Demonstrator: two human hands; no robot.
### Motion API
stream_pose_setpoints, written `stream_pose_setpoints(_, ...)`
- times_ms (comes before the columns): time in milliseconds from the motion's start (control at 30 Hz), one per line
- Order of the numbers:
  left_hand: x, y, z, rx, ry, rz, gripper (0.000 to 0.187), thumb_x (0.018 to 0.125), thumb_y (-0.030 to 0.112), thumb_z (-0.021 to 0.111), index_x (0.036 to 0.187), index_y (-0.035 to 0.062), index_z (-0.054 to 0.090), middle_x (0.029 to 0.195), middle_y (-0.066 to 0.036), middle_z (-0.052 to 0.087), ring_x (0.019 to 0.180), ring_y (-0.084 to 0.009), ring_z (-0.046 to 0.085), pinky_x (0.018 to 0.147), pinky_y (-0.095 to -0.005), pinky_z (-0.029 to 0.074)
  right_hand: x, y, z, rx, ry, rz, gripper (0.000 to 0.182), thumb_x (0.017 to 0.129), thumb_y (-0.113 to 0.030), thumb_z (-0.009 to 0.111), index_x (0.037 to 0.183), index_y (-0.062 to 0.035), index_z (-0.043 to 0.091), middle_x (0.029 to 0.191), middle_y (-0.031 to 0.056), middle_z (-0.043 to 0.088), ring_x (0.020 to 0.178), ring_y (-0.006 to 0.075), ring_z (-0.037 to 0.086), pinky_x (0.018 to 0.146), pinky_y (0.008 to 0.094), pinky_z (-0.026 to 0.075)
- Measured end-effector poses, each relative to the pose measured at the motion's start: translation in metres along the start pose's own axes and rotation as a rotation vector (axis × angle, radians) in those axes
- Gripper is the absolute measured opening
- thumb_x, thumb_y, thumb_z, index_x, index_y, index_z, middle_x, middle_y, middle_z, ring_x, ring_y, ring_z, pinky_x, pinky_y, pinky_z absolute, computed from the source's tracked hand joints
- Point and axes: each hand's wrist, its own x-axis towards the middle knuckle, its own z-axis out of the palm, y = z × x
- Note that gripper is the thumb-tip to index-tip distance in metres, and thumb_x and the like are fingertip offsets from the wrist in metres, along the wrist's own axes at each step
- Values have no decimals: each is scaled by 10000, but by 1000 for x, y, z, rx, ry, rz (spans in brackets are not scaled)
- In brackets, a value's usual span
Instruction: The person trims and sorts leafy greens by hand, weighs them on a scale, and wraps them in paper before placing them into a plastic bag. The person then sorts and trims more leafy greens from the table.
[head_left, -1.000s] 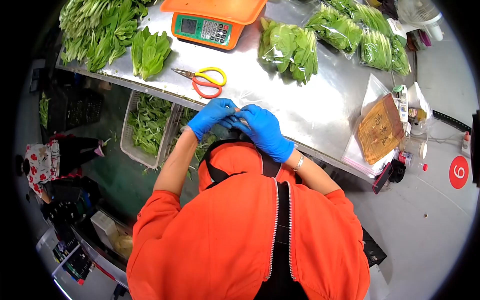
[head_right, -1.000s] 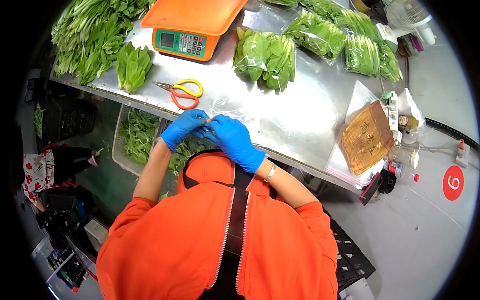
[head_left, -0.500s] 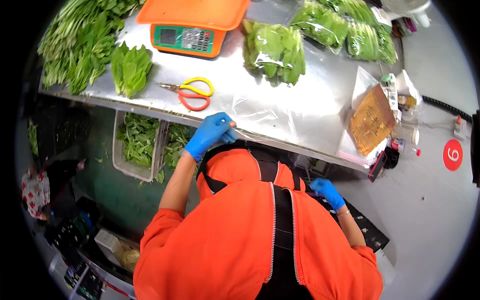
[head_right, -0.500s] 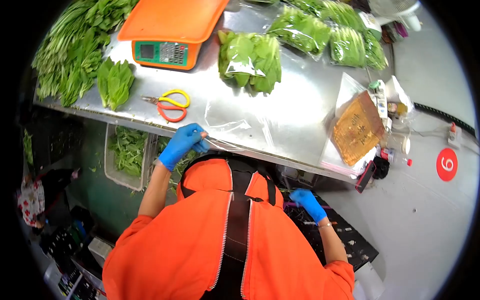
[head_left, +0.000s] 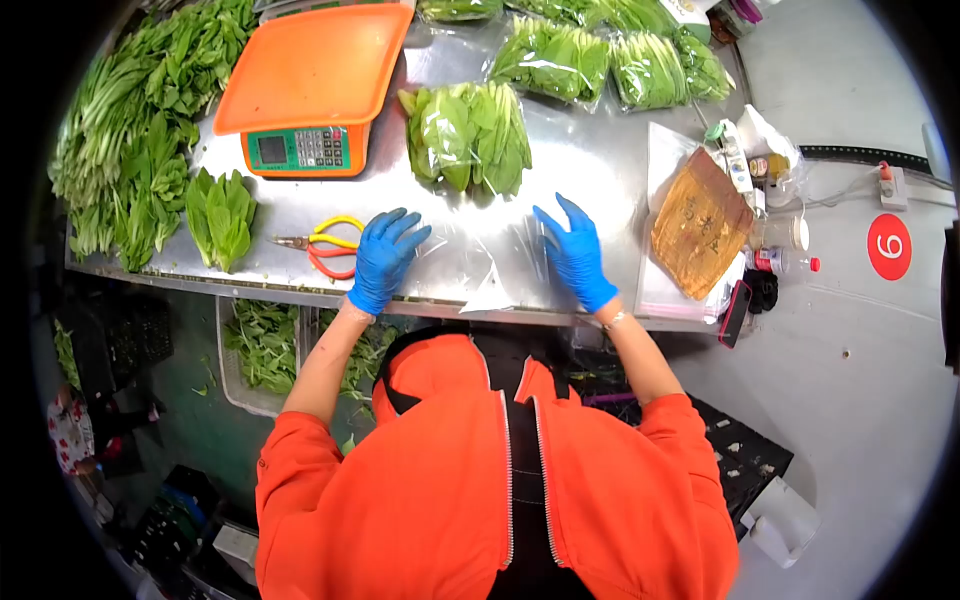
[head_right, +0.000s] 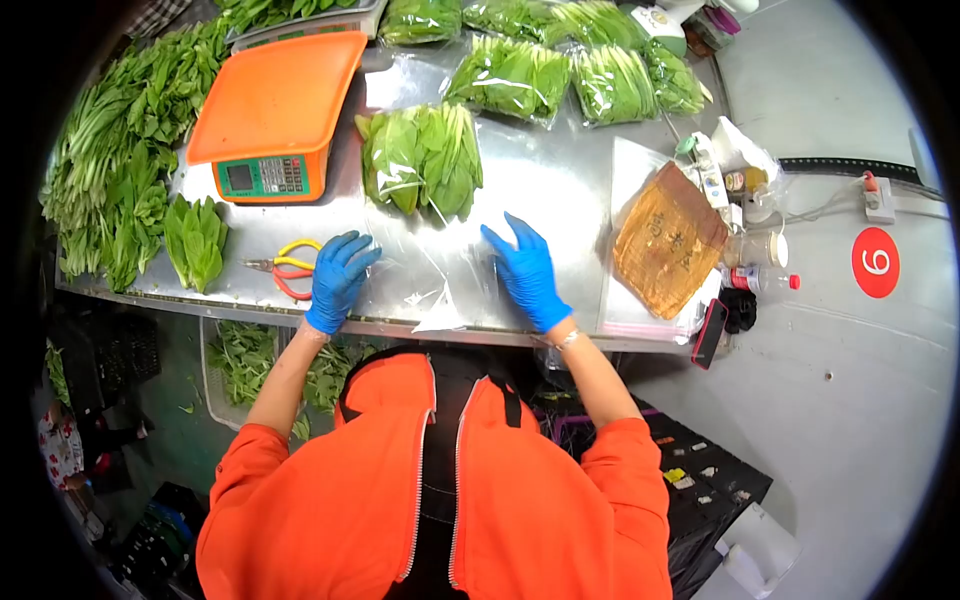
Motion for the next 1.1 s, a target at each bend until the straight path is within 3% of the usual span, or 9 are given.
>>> stream_pose_setpoints(200, 15, 3, -14, -181, 60, -30, 198, 644, 21, 596, 825, 95, 569, 966, -64, 569, 953, -277, 511, 802, -359, 412, 17, 11, 16, 157, 29, -190, 190, 676, -28, 590, 852, -102, 583, 1035, 77, 558, 1003, 265, 498, 819, 342, 401)
stream_pose_setpoints(267, 15, 5, -18, -258, 68, -88, 178, 649, 17, 592, 808, 89, 557, 959, -69, 570, 956, -283, 511, 802, -359, 412, 10, 13, 7, 419, 30, -68, 164, 685, -19, 586, 839, -75, 585, 978, 79, 579, 978, 256, 520, 790, 338, 426)
stream_pose_setpoints(500, 37, 34, -33, -536, 129, -118, 122, 708, 37, 570, 804, 53, 497, 950, -103, 587, 932, -263, 532, 792, -346, 419, -1, -15, -30, 565, -28, 71, 134, 729, 19, 530, 841, -31, 584, 908, 92, 601, 896, 228, 567, 747, 300, 446)
stream_pose_setpoints(600, 50, 34, -26, -896, 185, -671, 99, 835, 132, 509, 817, 42, 472, 703, -72, 596, 631, -124, 558, 602, -238, 446, 5, -13, -15, 775, 1, 423, 69, 776, -17, 501, 807, -19, 563, 802, 77, 607, 768, 167, 581, 687, 254, 444)
stream_pose_setpoints(667, 44, 22, 2, -1047, 197, -814, 111, 839, 145, 510, 816, 45, 467, 661, -60, 579, 587, -111, 545, 561, -218, 434, 14, 1, 5, 1253, 161, 819, 103, 821, -57, 472, 799, -6, 559, 755, 48, 589, 661, 101, 545, 620, 229, 436)
stream_pose_setpoints(767, 35, 13, 25, -1156, 196, -959, 132, 839, 179, 517, 824, 58, 467, 611, -41, 550, 534, -88, 528, 489, -191, 413, 3, 5, 13, 1191, 85, 926, 100, 823, -84, 500, 810, -1, 554, 717, 32, 570, 618, 90, 520, 593, 230, 431)
stream_pose_setpoints(833, 33, 16, 22, -1205, 183, -1057, 129, 836, 178, 522, 818, 66, 461, 610, -35, 547, 520, -84, 527, 468, -196, 411, 3, 5, 7, 1226, 82, 909, 142, 806, -103, 534, 905, -7, 565, 803, 48, 587, 735, 97, 541, 667, 234, 432)
stream_pose_setpoints(933, 41, 23, 11, -1194, 155, -1054, 178, 830, 174, 531, 960, 55, 504, 630, -25, 555, 540, -72, 527, 476, -184, 406, 30, 1, -7, 928, 46, 572, 262, 810, -130, 539, 1058, -45, 557, 1058, 58, 551, 979, 138, 500, 840, 264, 384)
stream_pose_setpoints(1100, 69, 14, 3, -1083, 222, -915, 264, 817, 166, 553, 1051, 43, 556, 711, -6, 580, 640, -55, 521, 558, -174, 403, 83, 15, 13, 927, 114, 307, 267, 876, -203, 431, 996, -29, 594, 1066, 88, 553, 999, 169, 500, 893, 261, 352)
